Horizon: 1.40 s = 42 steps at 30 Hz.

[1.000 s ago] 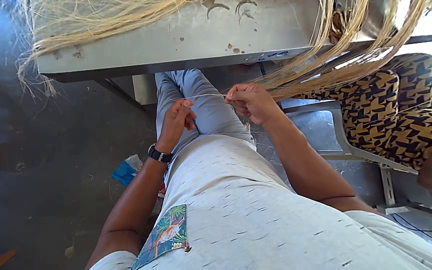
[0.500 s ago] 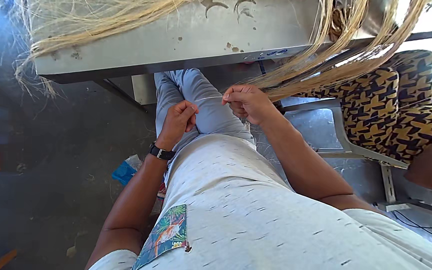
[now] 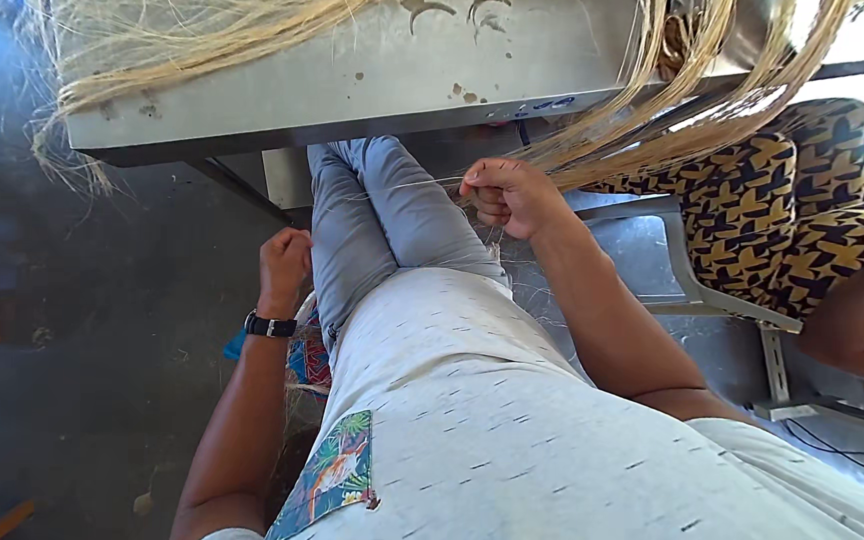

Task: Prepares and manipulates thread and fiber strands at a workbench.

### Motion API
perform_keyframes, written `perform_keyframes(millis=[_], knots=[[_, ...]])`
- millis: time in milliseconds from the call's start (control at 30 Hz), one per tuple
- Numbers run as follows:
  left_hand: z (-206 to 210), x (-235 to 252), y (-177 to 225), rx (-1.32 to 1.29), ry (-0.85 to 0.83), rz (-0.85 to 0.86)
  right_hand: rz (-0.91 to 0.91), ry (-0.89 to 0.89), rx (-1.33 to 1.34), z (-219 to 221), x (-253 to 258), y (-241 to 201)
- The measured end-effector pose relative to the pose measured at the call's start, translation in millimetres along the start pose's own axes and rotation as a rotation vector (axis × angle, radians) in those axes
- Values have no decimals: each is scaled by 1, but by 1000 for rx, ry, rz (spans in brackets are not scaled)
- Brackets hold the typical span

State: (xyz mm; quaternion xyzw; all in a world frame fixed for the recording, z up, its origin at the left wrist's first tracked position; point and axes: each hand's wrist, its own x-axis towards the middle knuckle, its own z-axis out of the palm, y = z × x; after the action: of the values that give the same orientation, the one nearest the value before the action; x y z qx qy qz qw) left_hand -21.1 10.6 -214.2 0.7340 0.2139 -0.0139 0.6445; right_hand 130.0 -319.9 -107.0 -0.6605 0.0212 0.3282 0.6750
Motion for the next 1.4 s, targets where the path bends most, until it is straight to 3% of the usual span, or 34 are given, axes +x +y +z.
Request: perform_keyframes(millis=[67, 167, 300, 500, 667, 833, 1000, 1133, 1233, 1400], knots=[[-4, -4, 0, -82, 56, -49, -1, 7, -2, 0, 0, 0], [3, -3, 8, -85, 38, 37, 14, 3, -3, 3, 0, -1], [26, 1, 33, 59, -96, 228, 13, -4, -10, 7, 0, -3], [64, 33, 44, 336, -65, 337, 2, -43, -1, 8, -2, -4], [72, 58, 38, 498, -243, 393, 3, -75, 49, 0, -1, -4], [65, 52, 33, 423, -341, 542, 3, -50, 43, -23, 4, -1], [66, 41, 33, 391, -307, 608, 24, 63, -204, -44, 10, 0], [69, 24, 50, 427, -299, 636, -20, 99, -755, -56, 13, 5], [71, 23, 53, 452, -303, 672, 45, 82, -995, -54, 14, 3], [69, 19, 59, 470, -324, 691, -341, -78, -1009, -41, 14, -6]])
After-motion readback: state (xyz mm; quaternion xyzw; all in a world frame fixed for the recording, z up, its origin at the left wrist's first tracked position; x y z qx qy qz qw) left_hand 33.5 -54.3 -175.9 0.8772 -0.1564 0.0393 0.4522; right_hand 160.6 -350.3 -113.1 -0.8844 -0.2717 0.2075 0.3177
